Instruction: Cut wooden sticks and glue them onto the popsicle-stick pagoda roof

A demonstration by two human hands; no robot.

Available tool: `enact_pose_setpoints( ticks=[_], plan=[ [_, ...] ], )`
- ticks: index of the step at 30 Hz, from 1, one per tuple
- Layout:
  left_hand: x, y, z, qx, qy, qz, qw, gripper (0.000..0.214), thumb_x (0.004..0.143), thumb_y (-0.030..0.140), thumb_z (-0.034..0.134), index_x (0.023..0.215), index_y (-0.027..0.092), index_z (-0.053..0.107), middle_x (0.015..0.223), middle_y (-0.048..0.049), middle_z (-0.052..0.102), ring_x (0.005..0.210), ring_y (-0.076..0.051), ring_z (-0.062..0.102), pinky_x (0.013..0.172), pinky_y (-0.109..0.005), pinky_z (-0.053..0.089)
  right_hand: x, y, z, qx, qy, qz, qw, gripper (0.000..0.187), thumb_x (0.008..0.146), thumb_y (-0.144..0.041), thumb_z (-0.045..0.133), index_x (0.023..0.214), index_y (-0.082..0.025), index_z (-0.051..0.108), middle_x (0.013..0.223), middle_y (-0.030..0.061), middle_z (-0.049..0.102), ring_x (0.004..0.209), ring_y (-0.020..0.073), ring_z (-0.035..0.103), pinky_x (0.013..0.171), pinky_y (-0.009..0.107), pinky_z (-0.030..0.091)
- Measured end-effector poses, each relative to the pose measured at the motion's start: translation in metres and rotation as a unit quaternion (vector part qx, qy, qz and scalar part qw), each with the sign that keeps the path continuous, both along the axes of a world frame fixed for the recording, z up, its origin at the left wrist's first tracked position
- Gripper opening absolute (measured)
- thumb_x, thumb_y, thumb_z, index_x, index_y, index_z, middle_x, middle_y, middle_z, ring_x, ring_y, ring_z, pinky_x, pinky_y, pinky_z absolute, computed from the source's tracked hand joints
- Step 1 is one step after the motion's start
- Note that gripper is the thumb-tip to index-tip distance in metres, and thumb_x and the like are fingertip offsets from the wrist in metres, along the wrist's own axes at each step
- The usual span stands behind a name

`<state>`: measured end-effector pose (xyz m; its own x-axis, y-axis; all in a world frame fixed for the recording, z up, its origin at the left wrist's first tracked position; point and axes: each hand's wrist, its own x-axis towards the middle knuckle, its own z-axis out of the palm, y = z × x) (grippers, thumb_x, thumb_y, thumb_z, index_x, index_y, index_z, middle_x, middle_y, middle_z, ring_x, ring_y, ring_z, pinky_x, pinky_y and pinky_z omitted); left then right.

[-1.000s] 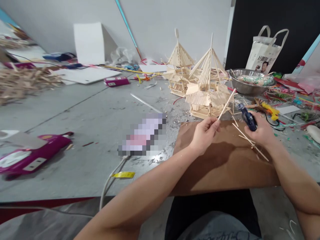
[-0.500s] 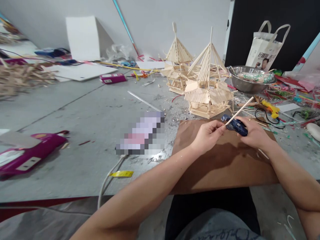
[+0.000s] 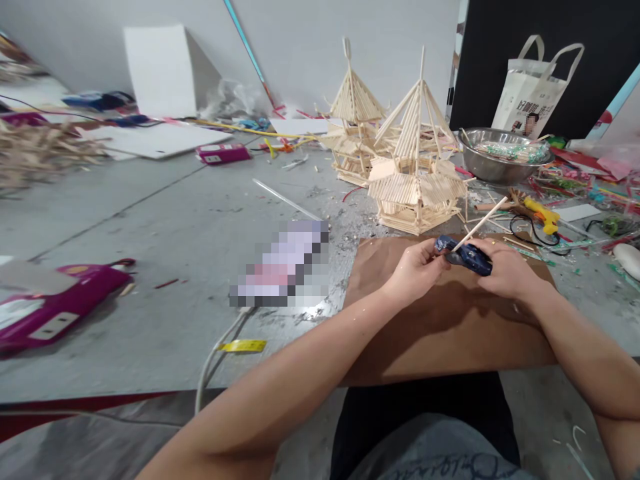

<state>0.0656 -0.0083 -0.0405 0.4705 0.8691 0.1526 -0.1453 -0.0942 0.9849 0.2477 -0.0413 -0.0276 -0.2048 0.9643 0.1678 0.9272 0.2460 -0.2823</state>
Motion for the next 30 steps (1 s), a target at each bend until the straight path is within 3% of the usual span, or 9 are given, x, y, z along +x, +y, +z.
enact_pose_setpoints(
  ticks=[16, 24, 30],
  plan=[
    [-0.0013, 0.0001, 0.003, -0.032, 0.0, -0.001, 1.0, 0.015, 0.067, 0.024, 0.06, 0.067, 0.014, 0.049, 0.05, 0.0074, 0.043, 0.035, 0.0, 0.03, 0.037, -0.018, 0.021, -0.0013, -0.0009, -0.001, -0.016, 0.009, -0.022, 1.0, 0.059, 0.057, -0.025, 0.054, 0.115, -0.017, 0.056, 0.111, 0.0094, 0.063, 0.098, 0.0249, 0.059, 0.087, 0.036, 0.043],
    [-0.0037, 0.0024, 0.0018, 0.052, 0.018, 0.016, 0.998, 0.023, 0.067, 0.034, 0.062, 0.064, 0.014, 0.051, 0.054, 0.0052, 0.045, 0.048, -0.004, 0.037, 0.048, -0.02, 0.03, -0.003, -0.002, -0.0005, 0.0, -0.029, -0.059, 0.998, 0.05, 0.057, -0.027, 0.054, 0.107, -0.02, 0.059, 0.092, 0.0063, 0.068, 0.079, 0.0227, 0.062, 0.07, 0.031, 0.045],
    [-0.0046, -0.0015, 0.0007, 0.127, 0.089, 0.058, 0.986, 0.03, 0.076, 0.035, 0.052, 0.054, 0.015, 0.049, 0.047, 0.0039, 0.04, 0.047, -0.006, 0.034, 0.048, -0.021, 0.027, -0.007, -0.0055, 0.0037, 0.006, -0.049, -0.074, 0.996, 0.035, 0.057, -0.027, 0.052, 0.091, -0.022, 0.059, 0.073, 0.0036, 0.066, 0.066, 0.02, 0.059, 0.061, 0.028, 0.041]
  ],
)
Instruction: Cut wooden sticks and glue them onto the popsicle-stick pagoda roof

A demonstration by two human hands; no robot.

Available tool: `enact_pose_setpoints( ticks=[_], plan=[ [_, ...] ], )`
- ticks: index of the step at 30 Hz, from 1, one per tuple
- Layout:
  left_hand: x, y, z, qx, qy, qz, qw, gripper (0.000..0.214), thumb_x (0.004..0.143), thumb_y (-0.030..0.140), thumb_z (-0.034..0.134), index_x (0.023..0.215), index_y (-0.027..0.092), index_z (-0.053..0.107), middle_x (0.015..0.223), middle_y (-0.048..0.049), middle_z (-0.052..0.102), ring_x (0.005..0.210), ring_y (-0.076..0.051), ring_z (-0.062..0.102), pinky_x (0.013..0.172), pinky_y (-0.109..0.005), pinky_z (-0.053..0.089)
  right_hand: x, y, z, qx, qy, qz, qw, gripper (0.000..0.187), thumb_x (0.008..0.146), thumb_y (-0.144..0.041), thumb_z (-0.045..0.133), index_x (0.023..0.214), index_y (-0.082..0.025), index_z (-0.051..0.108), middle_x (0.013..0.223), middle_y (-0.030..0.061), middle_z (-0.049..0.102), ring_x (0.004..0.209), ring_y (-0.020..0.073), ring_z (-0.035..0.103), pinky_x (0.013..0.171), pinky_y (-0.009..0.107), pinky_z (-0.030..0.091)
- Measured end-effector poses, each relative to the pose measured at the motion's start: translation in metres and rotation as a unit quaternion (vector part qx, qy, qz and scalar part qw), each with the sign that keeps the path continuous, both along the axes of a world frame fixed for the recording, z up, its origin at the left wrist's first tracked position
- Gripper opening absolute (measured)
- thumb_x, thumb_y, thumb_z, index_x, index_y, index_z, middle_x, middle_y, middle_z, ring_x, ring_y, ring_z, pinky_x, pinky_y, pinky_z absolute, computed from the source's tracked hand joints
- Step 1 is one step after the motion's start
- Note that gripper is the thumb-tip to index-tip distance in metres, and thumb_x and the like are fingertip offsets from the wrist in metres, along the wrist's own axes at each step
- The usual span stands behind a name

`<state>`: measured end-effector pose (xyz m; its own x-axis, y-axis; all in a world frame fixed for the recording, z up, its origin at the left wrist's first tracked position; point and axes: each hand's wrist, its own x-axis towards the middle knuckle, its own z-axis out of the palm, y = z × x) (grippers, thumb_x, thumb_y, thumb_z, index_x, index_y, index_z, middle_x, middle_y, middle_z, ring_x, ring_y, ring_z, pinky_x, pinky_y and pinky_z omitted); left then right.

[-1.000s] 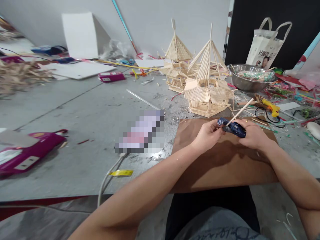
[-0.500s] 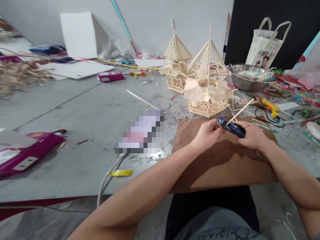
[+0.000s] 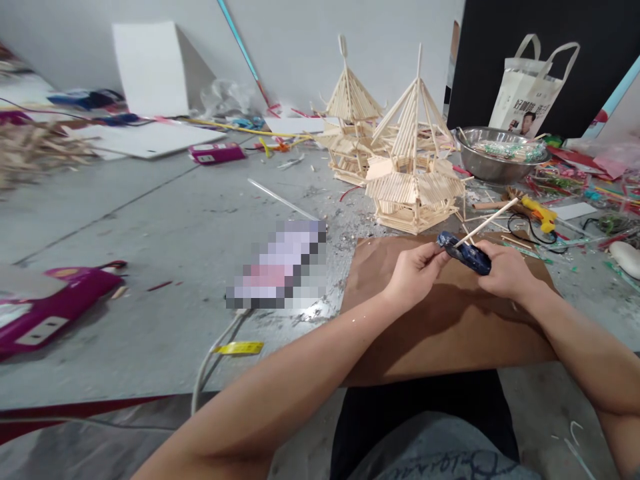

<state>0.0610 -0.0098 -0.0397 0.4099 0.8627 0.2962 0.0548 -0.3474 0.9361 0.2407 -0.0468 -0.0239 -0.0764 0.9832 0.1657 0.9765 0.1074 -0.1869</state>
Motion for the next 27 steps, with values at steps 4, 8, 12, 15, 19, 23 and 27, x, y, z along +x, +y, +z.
enact_pose_setpoints(
  ticks=[4, 8, 12, 15, 19, 23, 27],
  plan=[
    [-0.001, -0.002, 0.001, 0.011, -0.008, -0.003, 1.0, 0.026, 0.076, 0.036, 0.053, 0.061, 0.015, 0.058, 0.046, 0.0046, 0.036, 0.047, -0.007, 0.031, 0.047, -0.02, 0.026, -0.002, -0.001, 0.0, -0.014, -0.006, -0.002, 1.0, 0.034, 0.056, -0.026, 0.051, 0.09, -0.022, 0.058, 0.069, 0.0036, 0.064, 0.062, 0.0196, 0.057, 0.059, 0.028, 0.04],
    [-0.002, -0.001, 0.002, -0.006, -0.019, -0.022, 1.0, 0.03, 0.075, 0.042, 0.053, 0.065, 0.015, 0.062, 0.046, 0.004, 0.033, 0.047, -0.007, 0.029, 0.044, -0.02, 0.024, 0.001, 0.003, -0.007, 0.003, 0.017, 0.011, 1.0, 0.038, 0.056, -0.023, 0.053, 0.094, -0.023, 0.057, 0.075, 0.0027, 0.065, 0.066, 0.0195, 0.058, 0.062, 0.028, 0.041],
    [-0.002, 0.001, 0.0, -0.023, -0.019, -0.056, 0.998, 0.035, 0.075, 0.047, 0.052, 0.074, 0.014, 0.064, 0.048, 0.0043, 0.032, 0.046, -0.006, 0.026, 0.042, -0.019, 0.021, 0.004, 0.007, -0.012, 0.0, 0.046, 0.038, 0.998, 0.045, 0.057, -0.022, 0.054, 0.102, -0.022, 0.053, 0.09, 0.0049, 0.064, 0.081, 0.0213, 0.059, 0.071, 0.031, 0.043],
    [-0.002, 0.002, -0.001, -0.045, -0.021, -0.091, 0.995, 0.04, 0.074, 0.052, 0.052, 0.074, 0.013, 0.062, 0.048, 0.0051, 0.03, 0.045, -0.006, 0.025, 0.043, -0.02, 0.019, 0.004, 0.007, -0.011, -0.012, 0.056, 0.05, 0.997, 0.046, 0.057, -0.023, 0.054, 0.103, -0.02, 0.052, 0.093, 0.0066, 0.063, 0.084, 0.0219, 0.058, 0.074, 0.032, 0.044],
    [-0.003, 0.002, 0.002, -0.08, -0.032, -0.117, 0.989, 0.044, 0.071, 0.057, 0.052, 0.069, 0.014, 0.058, 0.047, 0.0056, 0.03, 0.043, -0.005, 0.025, 0.043, -0.021, 0.018, 0.003, 0.005, -0.009, -0.011, 0.05, 0.048, 0.998, 0.046, 0.056, -0.022, 0.055, 0.102, -0.019, 0.053, 0.091, 0.0073, 0.063, 0.082, 0.0226, 0.058, 0.073, 0.033, 0.044],
    [-0.004, 0.003, 0.004, -0.091, -0.032, -0.134, 0.986, 0.047, 0.068, 0.061, 0.053, 0.07, 0.014, 0.057, 0.048, 0.0058, 0.03, 0.043, -0.005, 0.025, 0.043, -0.021, 0.018, 0.004, 0.005, -0.01, -0.014, 0.037, 0.04, 0.998, 0.047, 0.055, -0.022, 0.056, 0.101, -0.021, 0.054, 0.088, 0.0056, 0.065, 0.08, 0.022, 0.059, 0.07, 0.032, 0.044],
    [-0.004, 0.003, 0.002, -0.074, -0.032, -0.14, 0.987, 0.046, 0.072, 0.059, 0.051, 0.073, 0.014, 0.059, 0.048, 0.0058, 0.03, 0.043, -0.005, 0.025, 0.043, -0.021, 0.019, 0.003, 0.003, -0.011, -0.009, 0.03, 0.036, 0.999, 0.041, 0.057, -0.024, 0.055, 0.097, -0.022, 0.055, 0.085, 0.0039, 0.065, 0.076, 0.0207, 0.06, 0.067, 0.03, 0.044]
  ],
)
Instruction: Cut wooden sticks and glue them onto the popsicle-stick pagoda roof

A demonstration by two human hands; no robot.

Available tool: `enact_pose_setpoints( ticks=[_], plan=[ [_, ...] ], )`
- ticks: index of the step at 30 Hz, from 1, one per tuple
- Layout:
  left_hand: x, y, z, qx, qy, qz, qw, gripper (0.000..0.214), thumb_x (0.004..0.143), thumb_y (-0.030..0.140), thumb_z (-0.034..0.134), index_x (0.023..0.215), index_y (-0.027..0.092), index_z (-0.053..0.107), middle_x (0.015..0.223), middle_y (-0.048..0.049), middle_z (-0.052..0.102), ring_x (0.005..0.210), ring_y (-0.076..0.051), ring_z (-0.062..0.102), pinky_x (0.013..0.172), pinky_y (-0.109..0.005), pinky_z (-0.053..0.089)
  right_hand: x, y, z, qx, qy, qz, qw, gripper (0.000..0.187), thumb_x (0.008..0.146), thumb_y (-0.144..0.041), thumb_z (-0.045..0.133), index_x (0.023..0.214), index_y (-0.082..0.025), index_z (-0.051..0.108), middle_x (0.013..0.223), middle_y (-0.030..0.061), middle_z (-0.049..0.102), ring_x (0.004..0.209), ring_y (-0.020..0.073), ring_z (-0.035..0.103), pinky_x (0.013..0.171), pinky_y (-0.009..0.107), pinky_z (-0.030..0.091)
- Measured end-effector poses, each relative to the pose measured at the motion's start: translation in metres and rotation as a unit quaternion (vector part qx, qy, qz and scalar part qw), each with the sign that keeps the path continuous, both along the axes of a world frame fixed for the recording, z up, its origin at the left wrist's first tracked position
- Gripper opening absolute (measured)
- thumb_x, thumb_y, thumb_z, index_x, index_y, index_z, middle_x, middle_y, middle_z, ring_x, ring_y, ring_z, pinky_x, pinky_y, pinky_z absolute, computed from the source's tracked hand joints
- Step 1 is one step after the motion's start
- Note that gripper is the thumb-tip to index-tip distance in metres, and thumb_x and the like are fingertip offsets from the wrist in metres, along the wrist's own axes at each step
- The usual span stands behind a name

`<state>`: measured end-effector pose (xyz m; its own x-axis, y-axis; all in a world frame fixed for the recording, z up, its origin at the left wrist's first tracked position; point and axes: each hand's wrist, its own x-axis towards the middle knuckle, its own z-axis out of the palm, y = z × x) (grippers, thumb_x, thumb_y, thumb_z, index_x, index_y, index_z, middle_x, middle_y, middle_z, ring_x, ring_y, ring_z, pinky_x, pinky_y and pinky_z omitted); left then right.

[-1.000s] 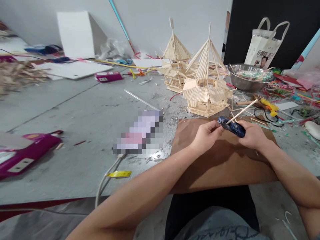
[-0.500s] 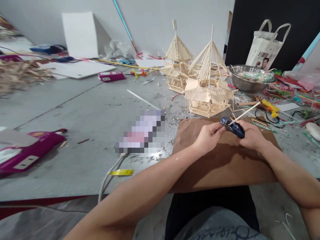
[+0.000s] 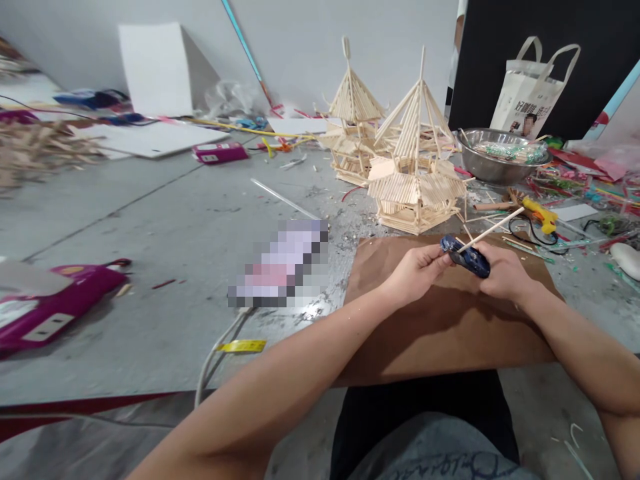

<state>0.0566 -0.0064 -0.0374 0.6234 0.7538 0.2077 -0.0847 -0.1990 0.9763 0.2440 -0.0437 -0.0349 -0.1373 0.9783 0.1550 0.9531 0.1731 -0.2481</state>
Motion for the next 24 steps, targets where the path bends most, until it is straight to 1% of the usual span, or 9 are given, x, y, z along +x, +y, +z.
enact_pose_setpoints(
  ticks=[3, 5, 8, 11, 14, 16, 19, 21, 24],
  plan=[
    [0.0, 0.0, -0.003, 0.038, 0.016, 0.018, 0.999, 0.038, 0.077, 0.051, 0.048, 0.076, 0.014, 0.06, 0.049, 0.0053, 0.032, 0.044, -0.006, 0.026, 0.043, -0.02, 0.021, -0.002, -0.002, 0.003, -0.007, -0.012, -0.013, 1.0, 0.034, 0.059, -0.028, 0.054, 0.092, -0.021, 0.055, 0.08, 0.0048, 0.064, 0.071, 0.0207, 0.059, 0.065, 0.03, 0.043],
    [0.001, -0.001, -0.005, 0.07, 0.036, 0.06, 0.995, 0.031, 0.079, 0.044, 0.049, 0.076, 0.015, 0.058, 0.05, 0.005, 0.034, 0.045, -0.006, 0.027, 0.044, -0.02, 0.023, -0.005, -0.003, 0.005, -0.018, -0.021, -0.023, 0.999, 0.033, 0.059, -0.029, 0.053, 0.091, -0.021, 0.055, 0.077, 0.0052, 0.064, 0.069, 0.0207, 0.059, 0.064, 0.03, 0.042],
    [0.003, -0.003, -0.007, 0.121, 0.06, 0.139, 0.981, 0.021, 0.079, 0.034, 0.05, 0.072, 0.015, 0.055, 0.051, 0.0047, 0.035, 0.048, -0.007, 0.029, 0.046, -0.019, 0.025, -0.007, -0.002, 0.008, -0.026, -0.027, -0.039, 0.999, 0.032, 0.06, -0.031, 0.052, 0.091, -0.021, 0.055, 0.077, 0.0051, 0.064, 0.068, 0.021, 0.059, 0.064, 0.03, 0.042],
    [0.005, -0.004, -0.008, 0.156, 0.067, 0.174, 0.97, 0.017, 0.078, 0.029, 0.05, 0.072, 0.015, 0.057, 0.053, 0.0043, 0.038, 0.05, -0.007, 0.032, 0.05, -0.019, 0.029, -0.006, -0.001, 0.006, -0.023, -0.017, -0.04, 0.999, 0.032, 0.062, -0.031, 0.052, 0.093, -0.022, 0.055, 0.079, 0.0048, 0.064, 0.071, 0.0216, 0.059, 0.066, 0.031, 0.043],
    [0.006, -0.004, -0.007, 0.153, 0.059, 0.163, 0.973, 0.018, 0.078, 0.028, 0.05, 0.077, 0.015, 0.061, 0.055, 0.0036, 0.042, 0.052, -0.008, 0.036, 0.053, -0.019, 0.032, -0.004, 0.002, 0.002, -0.01, -0.004, -0.024, 1.0, 0.039, 0.061, -0.028, 0.053, 0.099, -0.022, 0.054, 0.086, 0.0053, 0.065, 0.078, 0.0228, 0.059, 0.07, 0.032, 0.044],
    [0.005, -0.003, -0.006, 0.141, 0.048, 0.14, 0.979, 0.02, 0.078, 0.029, 0.05, 0.079, 0.014, 0.063, 0.058, 0.0024, 0.047, 0.055, -0.009, 0.041, 0.056, -0.02, 0.034, -0.002, 0.003, 0.0, 0.001, 0.007, -0.009, 1.0, 0.045, 0.06, -0.027, 0.054, 0.104, -0.021, 0.053, 0.092, 0.0064, 0.064, 0.084, 0.0239, 0.059, 0.074, 0.033, 0.044],
    [0.003, -0.001, -0.004, 0.12, 0.036, 0.099, 0.987, 0.023, 0.079, 0.03, 0.049, 0.082, 0.013, 0.064, 0.063, 0.0006, 0.052, 0.06, -0.01, 0.045, 0.061, -0.021, 0.038, 0.0, 0.004, -0.003, 0.012, 0.02, 0.01, 1.0, 0.048, 0.059, -0.025, 0.054, 0.107, -0.02, 0.052, 0.098, 0.007, 0.063, 0.089, 0.0245, 0.058, 0.077, 0.035, 0.044],
    [0.002, 0.0, -0.002, 0.105, 0.033, 0.074, 0.991, 0.027, 0.079, 0.033, 0.049, 0.083, 0.012, 0.065, 0.063, 0.0004, 0.052, 0.063, -0.011, 0.046, 0.065, -0.022, 0.04, 0.0, 0.004, -0.003, 0.014, 0.027, 0.017, 0.999, 0.051, 0.057, -0.023, 0.054, 0.108, -0.02, 0.052, 0.099, 0.0068, 0.063, 0.09, 0.0244, 0.058, 0.078, 0.036, 0.044],
    [0.0, 0.001, 0.001, 0.081, 0.032, 0.043, 0.995, 0.032, 0.078, 0.04, 0.051, 0.08, 0.012, 0.065, 0.055, 0.0017, 0.046, 0.066, -0.012, 0.047, 0.068, -0.023, 0.041, 0.0, 0.004, -0.003, 0.012, 0.035, 0.022, 0.999, 0.055, 0.056, -0.023, 0.054, 0.111, -0.018, 0.051, 0.101, 0.008, 0.063, 0.09, 0.0248, 0.058, 0.078, 0.036, 0.045]
  ],
)
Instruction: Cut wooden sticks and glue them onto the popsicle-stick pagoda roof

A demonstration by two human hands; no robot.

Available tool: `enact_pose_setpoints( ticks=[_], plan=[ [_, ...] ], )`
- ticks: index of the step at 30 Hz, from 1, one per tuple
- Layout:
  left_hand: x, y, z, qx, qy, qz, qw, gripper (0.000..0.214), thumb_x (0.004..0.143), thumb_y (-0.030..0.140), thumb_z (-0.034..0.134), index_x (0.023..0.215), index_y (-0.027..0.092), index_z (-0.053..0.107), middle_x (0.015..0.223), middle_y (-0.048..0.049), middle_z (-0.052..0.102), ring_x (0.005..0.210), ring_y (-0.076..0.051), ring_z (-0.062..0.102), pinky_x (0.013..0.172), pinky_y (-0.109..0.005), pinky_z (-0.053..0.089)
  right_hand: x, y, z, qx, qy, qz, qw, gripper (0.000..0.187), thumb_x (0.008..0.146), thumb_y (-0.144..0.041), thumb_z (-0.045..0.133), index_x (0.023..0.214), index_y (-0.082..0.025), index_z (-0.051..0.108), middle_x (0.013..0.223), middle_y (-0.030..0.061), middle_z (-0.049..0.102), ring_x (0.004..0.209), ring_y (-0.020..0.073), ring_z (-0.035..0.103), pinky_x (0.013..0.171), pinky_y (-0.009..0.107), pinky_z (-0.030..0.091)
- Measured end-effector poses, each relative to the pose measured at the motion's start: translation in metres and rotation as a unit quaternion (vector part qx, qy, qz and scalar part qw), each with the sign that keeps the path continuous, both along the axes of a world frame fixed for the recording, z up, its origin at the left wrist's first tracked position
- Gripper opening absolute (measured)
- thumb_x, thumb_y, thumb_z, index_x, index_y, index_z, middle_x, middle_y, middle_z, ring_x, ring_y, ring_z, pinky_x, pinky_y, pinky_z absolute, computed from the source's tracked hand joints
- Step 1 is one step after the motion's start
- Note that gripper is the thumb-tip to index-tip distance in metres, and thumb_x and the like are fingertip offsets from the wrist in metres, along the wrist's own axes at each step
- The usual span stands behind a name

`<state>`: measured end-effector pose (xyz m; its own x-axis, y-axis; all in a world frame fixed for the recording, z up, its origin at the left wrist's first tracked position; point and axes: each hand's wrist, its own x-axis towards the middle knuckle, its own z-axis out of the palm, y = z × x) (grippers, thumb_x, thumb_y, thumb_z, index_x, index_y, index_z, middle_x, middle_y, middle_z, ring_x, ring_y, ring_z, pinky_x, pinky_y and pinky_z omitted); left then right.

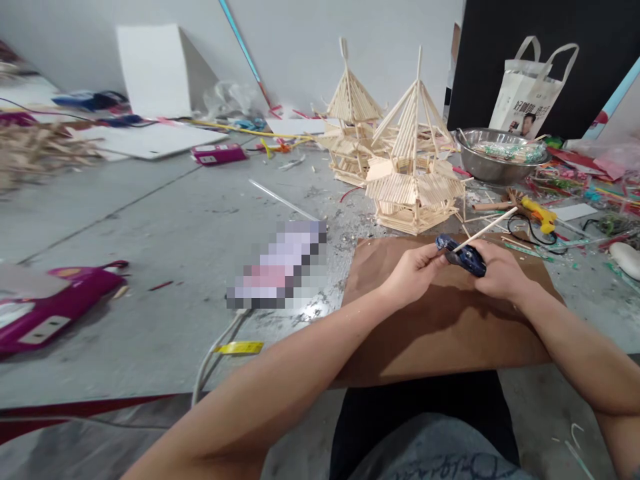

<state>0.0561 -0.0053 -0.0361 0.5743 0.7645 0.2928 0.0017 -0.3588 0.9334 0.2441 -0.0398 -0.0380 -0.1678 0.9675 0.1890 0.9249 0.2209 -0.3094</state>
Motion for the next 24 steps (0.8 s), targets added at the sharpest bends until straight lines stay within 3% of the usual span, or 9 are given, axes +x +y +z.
enact_pose_setpoints(
  ticks=[6, 12, 18, 24],
  plan=[
    [-0.002, 0.002, 0.003, -0.046, -0.018, -0.03, 0.998, 0.036, 0.073, 0.048, 0.055, 0.063, 0.014, 0.059, 0.049, 0.0039, 0.036, 0.064, -0.011, 0.046, 0.066, -0.022, 0.04, -0.001, -0.001, -0.001, 0.013, 0.007, 0.011, 1.0, 0.054, 0.057, -0.024, 0.054, 0.11, -0.017, 0.052, 0.102, 0.0092, 0.062, 0.092, 0.0249, 0.057, 0.08, 0.036, 0.044],
    [0.0, 0.001, -0.001, -0.072, -0.03, -0.045, 0.996, 0.042, 0.07, 0.055, 0.055, 0.059, 0.015, 0.052, 0.048, 0.0051, 0.033, 0.056, -0.008, 0.038, 0.054, -0.02, 0.033, 0.001, -0.001, 0.001, 0.026, -0.007, 0.021, 0.999, 0.051, 0.057, -0.022, 0.056, 0.108, -0.021, 0.052, 0.099, 0.0063, 0.062, 0.091, 0.0233, 0.056, 0.077, 0.033, 0.044],
    [-0.001, 0.002, -0.002, -0.094, -0.02, -0.066, 0.993, 0.047, 0.067, 0.06, 0.055, 0.061, 0.014, 0.05, 0.046, 0.007, 0.032, 0.044, -0.004, 0.024, 0.043, -0.02, 0.019, 0.002, -0.002, 0.002, 0.022, -0.004, 0.028, 0.999, 0.053, 0.057, -0.022, 0.057, 0.109, -0.022, 0.053, 0.103, 0.0063, 0.062, 0.093, 0.0235, 0.057, 0.077, 0.034, 0.044],
    [-0.002, 0.006, -0.01, -0.158, -0.02, -0.095, 0.983, 0.047, 0.066, 0.061, 0.056, 0.068, 0.014, 0.05, 0.044, 0.009, 0.028, 0.038, -0.003, 0.021, 0.039, -0.02, 0.014, 0.001, -0.002, 0.002, 0.006, -0.029, 0.015, 0.999, 0.053, 0.057, -0.022, 0.057, 0.11, -0.021, 0.053, 0.097, 0.0058, 0.064, 0.088, 0.0232, 0.059, 0.074, 0.033, 0.044]
  ],
)
